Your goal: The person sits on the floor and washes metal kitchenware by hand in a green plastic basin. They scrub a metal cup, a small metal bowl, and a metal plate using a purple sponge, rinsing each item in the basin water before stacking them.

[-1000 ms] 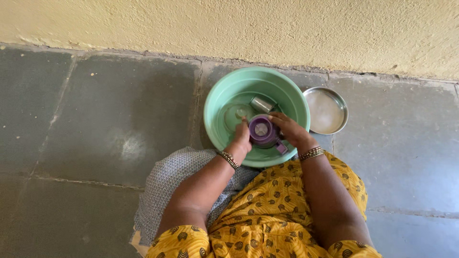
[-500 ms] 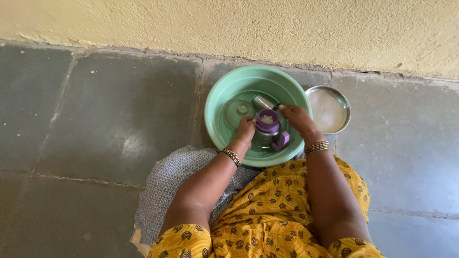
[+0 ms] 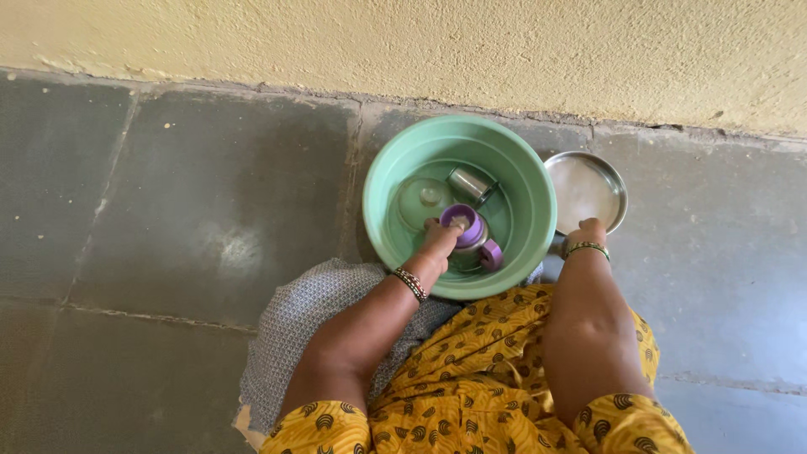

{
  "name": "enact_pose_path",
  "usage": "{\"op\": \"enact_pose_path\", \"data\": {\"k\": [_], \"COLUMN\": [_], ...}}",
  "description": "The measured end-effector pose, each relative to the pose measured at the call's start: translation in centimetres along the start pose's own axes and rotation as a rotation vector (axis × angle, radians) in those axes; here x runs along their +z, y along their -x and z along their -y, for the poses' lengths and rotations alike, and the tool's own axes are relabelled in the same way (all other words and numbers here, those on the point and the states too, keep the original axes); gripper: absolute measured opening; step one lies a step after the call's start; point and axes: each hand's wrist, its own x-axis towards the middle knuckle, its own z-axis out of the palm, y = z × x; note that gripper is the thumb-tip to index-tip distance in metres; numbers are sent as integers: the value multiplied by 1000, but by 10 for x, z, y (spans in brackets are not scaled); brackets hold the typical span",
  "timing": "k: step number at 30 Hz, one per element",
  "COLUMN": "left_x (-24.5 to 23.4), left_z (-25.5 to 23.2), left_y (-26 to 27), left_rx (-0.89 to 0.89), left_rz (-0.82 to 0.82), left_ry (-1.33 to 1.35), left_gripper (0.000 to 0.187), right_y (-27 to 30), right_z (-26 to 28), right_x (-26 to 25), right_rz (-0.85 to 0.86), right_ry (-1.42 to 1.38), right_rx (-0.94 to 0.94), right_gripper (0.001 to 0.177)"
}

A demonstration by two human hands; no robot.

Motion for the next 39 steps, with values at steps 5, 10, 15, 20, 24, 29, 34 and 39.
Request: {"op": "enact_pose_path", "data": {"k": [5,10,15,20,24,29,34,39], "left_x": [5,3,-8,-16,-12,-12,-14,-29], "left_z": [3,2,-7,-21,-50,-96,-120,-120], "left_y": [-11,-13,-17,-5,30,101,128,105], "left_rx": [213,398,443,587,899,757,840,812], "left_rz": [72,-162,-222,-218,-56,647,331,217], "left_ry": [21,-240,-330,-401,-342,84,224,185], "left_gripper": [66,67,58,54,56,82,71,52], "right_y": [1,3,3,12,35,107,204,278], "right_z": [13,19,38,68,92,109,99,76], "right_x": [9,16,6,-34,-71,-78,-18,45], "right_rz": [79,13,-194,-288,-208,104,-56,87], "right_ry": [-288,-441,-598,-754,-737,-368,233,900], "right_rx": [177,155,-20,-204,-525,-917,-912,-1604], "right_gripper": [46,51,55,60,59,43,51,77]}}
